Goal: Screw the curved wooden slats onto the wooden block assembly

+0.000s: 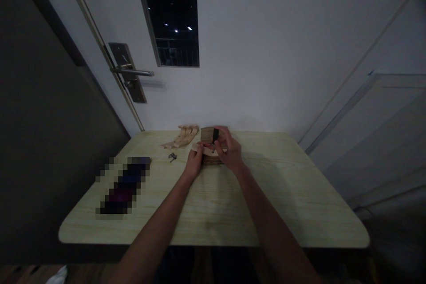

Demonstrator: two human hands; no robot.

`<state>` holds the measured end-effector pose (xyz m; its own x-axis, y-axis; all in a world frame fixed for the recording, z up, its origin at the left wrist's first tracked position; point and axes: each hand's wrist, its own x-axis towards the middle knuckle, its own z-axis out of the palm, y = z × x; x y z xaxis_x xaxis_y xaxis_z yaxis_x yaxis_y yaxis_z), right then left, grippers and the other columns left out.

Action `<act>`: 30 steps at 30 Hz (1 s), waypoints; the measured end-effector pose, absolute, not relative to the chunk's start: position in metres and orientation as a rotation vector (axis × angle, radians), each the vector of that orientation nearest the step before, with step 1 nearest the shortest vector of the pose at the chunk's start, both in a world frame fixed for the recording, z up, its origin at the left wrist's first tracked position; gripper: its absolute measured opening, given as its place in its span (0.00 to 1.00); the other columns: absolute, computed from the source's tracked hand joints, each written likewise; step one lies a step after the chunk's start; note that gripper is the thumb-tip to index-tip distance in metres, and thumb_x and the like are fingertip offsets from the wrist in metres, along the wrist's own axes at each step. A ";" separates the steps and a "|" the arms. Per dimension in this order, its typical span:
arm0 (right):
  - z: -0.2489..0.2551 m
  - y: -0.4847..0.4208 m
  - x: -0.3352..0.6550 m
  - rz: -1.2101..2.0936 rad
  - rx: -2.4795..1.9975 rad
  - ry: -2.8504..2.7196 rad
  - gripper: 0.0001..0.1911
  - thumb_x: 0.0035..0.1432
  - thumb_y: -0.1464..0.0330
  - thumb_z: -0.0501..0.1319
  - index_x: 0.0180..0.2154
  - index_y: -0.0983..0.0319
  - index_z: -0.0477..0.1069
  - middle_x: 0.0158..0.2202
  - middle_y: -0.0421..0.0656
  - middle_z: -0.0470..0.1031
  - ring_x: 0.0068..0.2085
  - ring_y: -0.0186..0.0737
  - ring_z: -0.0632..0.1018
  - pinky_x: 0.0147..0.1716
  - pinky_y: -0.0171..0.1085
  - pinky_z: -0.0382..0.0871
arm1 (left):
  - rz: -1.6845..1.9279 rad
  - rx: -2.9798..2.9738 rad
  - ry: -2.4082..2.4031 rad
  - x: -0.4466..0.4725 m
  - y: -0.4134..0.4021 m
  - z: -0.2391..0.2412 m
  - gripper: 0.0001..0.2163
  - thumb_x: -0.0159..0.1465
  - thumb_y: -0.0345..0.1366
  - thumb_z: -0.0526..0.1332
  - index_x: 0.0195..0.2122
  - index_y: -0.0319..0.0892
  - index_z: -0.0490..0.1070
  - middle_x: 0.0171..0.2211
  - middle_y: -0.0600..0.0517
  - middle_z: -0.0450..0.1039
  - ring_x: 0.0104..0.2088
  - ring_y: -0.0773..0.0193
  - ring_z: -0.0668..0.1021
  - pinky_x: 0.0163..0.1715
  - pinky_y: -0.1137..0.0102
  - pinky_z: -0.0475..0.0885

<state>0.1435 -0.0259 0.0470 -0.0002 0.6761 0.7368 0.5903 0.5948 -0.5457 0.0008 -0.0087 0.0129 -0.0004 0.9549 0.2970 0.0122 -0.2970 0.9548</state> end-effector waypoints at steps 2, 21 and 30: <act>0.046 -0.026 0.144 0.111 -1.055 -1.675 0.18 0.65 0.63 0.54 0.56 0.54 0.62 0.40 0.42 0.80 0.38 0.41 0.81 0.41 0.41 0.74 | 1.431 1.455 1.044 0.001 -0.007 0.011 0.18 0.64 0.51 0.54 0.30 0.42 0.73 0.33 0.50 0.77 0.38 0.60 0.76 0.45 0.68 0.69; 0.045 -0.017 0.147 0.117 -1.094 -1.714 0.21 0.63 0.63 0.58 0.57 0.53 0.63 0.31 0.38 0.76 0.32 0.39 0.79 0.35 0.37 0.74 | 1.423 1.492 1.003 -0.002 -0.003 0.008 0.22 0.61 0.57 0.54 0.32 0.42 0.74 0.34 0.50 0.75 0.39 0.59 0.74 0.46 0.66 0.68; 0.044 -0.016 0.147 0.123 -1.116 -1.726 0.22 0.63 0.64 0.58 0.58 0.53 0.62 0.32 0.37 0.77 0.32 0.37 0.79 0.35 0.36 0.72 | 1.389 1.463 1.002 -0.003 -0.003 0.005 0.21 0.62 0.55 0.54 0.32 0.41 0.73 0.34 0.50 0.75 0.38 0.61 0.74 0.44 0.68 0.68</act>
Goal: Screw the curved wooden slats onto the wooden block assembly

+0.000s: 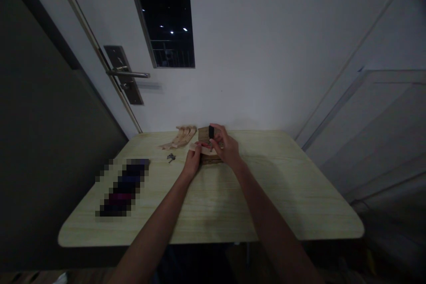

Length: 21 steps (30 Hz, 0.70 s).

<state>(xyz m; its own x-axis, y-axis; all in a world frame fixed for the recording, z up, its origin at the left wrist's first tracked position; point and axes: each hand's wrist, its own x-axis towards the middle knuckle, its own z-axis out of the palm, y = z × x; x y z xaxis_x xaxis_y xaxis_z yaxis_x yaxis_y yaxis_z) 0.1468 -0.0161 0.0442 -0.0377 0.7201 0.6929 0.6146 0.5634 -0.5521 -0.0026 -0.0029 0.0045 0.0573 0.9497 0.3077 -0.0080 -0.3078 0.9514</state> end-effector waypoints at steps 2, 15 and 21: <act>0.044 -0.017 0.146 0.121 -1.116 -1.722 0.22 0.63 0.63 0.58 0.57 0.53 0.62 0.32 0.38 0.76 0.32 0.37 0.79 0.35 0.36 0.72 | 1.388 1.474 0.993 -0.002 -0.004 0.005 0.21 0.63 0.55 0.53 0.32 0.41 0.73 0.34 0.50 0.75 0.38 0.61 0.74 0.45 0.68 0.68; 0.044 -0.019 0.141 0.104 -1.143 -1.642 0.21 0.61 0.62 0.61 0.55 0.57 0.64 0.29 0.38 0.73 0.29 0.37 0.76 0.33 0.36 0.71 | 1.427 1.491 1.056 -0.001 -0.005 0.007 0.20 0.64 0.54 0.52 0.32 0.42 0.73 0.35 0.49 0.76 0.40 0.59 0.75 0.46 0.67 0.68; 0.045 -0.021 0.142 0.068 -1.122 -1.693 0.22 0.63 0.61 0.58 0.57 0.55 0.62 0.35 0.40 0.78 0.31 0.37 0.78 0.36 0.36 0.72 | 1.417 1.465 1.076 0.000 -0.006 0.009 0.19 0.64 0.52 0.53 0.33 0.42 0.73 0.35 0.50 0.76 0.39 0.59 0.76 0.46 0.67 0.69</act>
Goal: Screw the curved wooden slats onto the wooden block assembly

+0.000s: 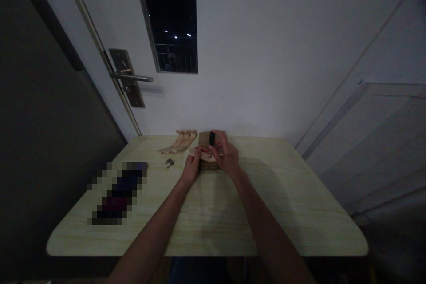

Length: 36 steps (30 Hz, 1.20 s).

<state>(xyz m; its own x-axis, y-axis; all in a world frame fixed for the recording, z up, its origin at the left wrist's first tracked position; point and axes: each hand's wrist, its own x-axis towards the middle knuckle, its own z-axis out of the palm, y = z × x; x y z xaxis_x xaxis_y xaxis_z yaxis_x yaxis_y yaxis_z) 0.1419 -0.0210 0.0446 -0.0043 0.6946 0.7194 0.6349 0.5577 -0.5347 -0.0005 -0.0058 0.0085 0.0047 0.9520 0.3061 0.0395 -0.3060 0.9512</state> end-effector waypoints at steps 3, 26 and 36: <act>0.045 -0.021 0.144 0.080 -1.069 -1.711 0.22 0.63 0.62 0.57 0.58 0.56 0.62 0.47 0.44 0.78 0.39 0.39 0.80 0.41 0.38 0.73 | 1.418 1.476 1.102 -0.001 -0.005 0.008 0.19 0.64 0.53 0.53 0.32 0.42 0.73 0.35 0.49 0.76 0.40 0.59 0.75 0.45 0.67 0.69; 0.039 -0.017 0.142 0.124 -1.086 -1.613 0.22 0.60 0.62 0.61 0.56 0.55 0.65 0.42 0.42 0.79 0.37 0.41 0.80 0.39 0.40 0.75 | 1.431 1.430 1.079 -0.001 -0.003 0.003 0.22 0.62 0.56 0.54 0.33 0.41 0.73 0.35 0.49 0.76 0.39 0.59 0.75 0.46 0.67 0.68; 0.044 -0.023 0.145 0.011 -1.062 -1.768 0.23 0.65 0.64 0.53 0.61 0.55 0.62 0.43 0.43 0.80 0.40 0.41 0.80 0.43 0.39 0.73 | 1.419 1.442 1.062 -0.001 -0.005 0.008 0.19 0.62 0.54 0.54 0.32 0.42 0.73 0.34 0.49 0.76 0.40 0.58 0.75 0.46 0.66 0.69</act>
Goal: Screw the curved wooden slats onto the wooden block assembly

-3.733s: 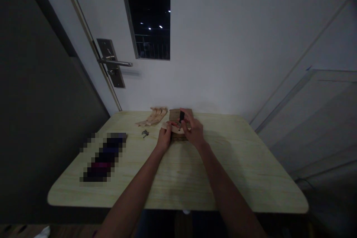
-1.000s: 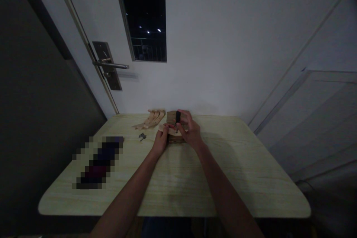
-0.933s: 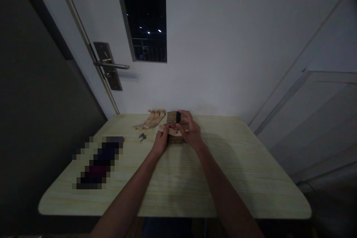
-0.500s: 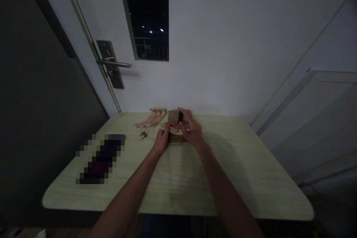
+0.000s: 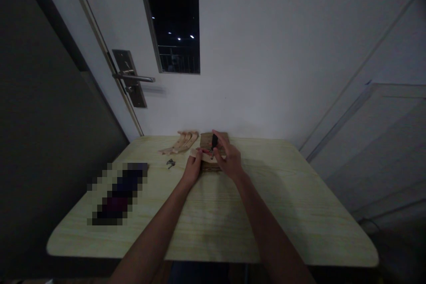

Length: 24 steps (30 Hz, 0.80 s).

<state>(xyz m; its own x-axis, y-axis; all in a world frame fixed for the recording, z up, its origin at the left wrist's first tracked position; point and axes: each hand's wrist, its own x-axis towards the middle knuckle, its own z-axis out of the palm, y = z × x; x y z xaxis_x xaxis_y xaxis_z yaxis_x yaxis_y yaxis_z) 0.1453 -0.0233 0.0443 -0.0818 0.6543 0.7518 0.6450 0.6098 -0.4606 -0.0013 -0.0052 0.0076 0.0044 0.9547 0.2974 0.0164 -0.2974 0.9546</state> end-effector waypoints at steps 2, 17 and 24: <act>0.043 -0.023 0.146 0.028 -1.056 -1.762 0.23 0.65 0.64 0.53 0.61 0.55 0.61 0.43 0.42 0.80 0.40 0.41 0.80 0.43 0.39 0.73 | 1.412 1.447 1.057 -0.001 -0.006 0.010 0.19 0.62 0.53 0.54 0.31 0.42 0.73 0.33 0.49 0.76 0.39 0.58 0.75 0.45 0.66 0.69; 0.042 -0.022 0.145 0.016 -1.133 -1.723 0.22 0.64 0.61 0.56 0.59 0.54 0.65 0.41 0.42 0.80 0.33 0.37 0.78 0.39 0.37 0.72 | 1.371 1.416 1.032 -0.005 -0.003 0.006 0.18 0.62 0.51 0.56 0.34 0.42 0.75 0.37 0.49 0.79 0.42 0.58 0.77 0.48 0.66 0.69; 0.044 -0.023 0.147 -0.085 -1.084 -1.810 0.21 0.67 0.64 0.51 0.60 0.54 0.63 0.54 0.44 0.75 0.46 0.42 0.78 0.49 0.43 0.69 | 1.474 1.404 0.958 -0.022 -0.002 0.023 0.14 0.60 0.46 0.62 0.41 0.42 0.72 0.40 0.47 0.79 0.44 0.58 0.79 0.46 0.66 0.70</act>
<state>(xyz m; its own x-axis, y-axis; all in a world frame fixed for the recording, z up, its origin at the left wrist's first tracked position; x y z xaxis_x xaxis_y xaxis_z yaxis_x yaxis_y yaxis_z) 0.1474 -0.0232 0.0441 -0.1151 0.6322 0.7662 0.7012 0.5981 -0.3881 -0.0222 -0.0020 0.0229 0.0058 0.9424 0.3345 -0.0769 -0.3331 0.9397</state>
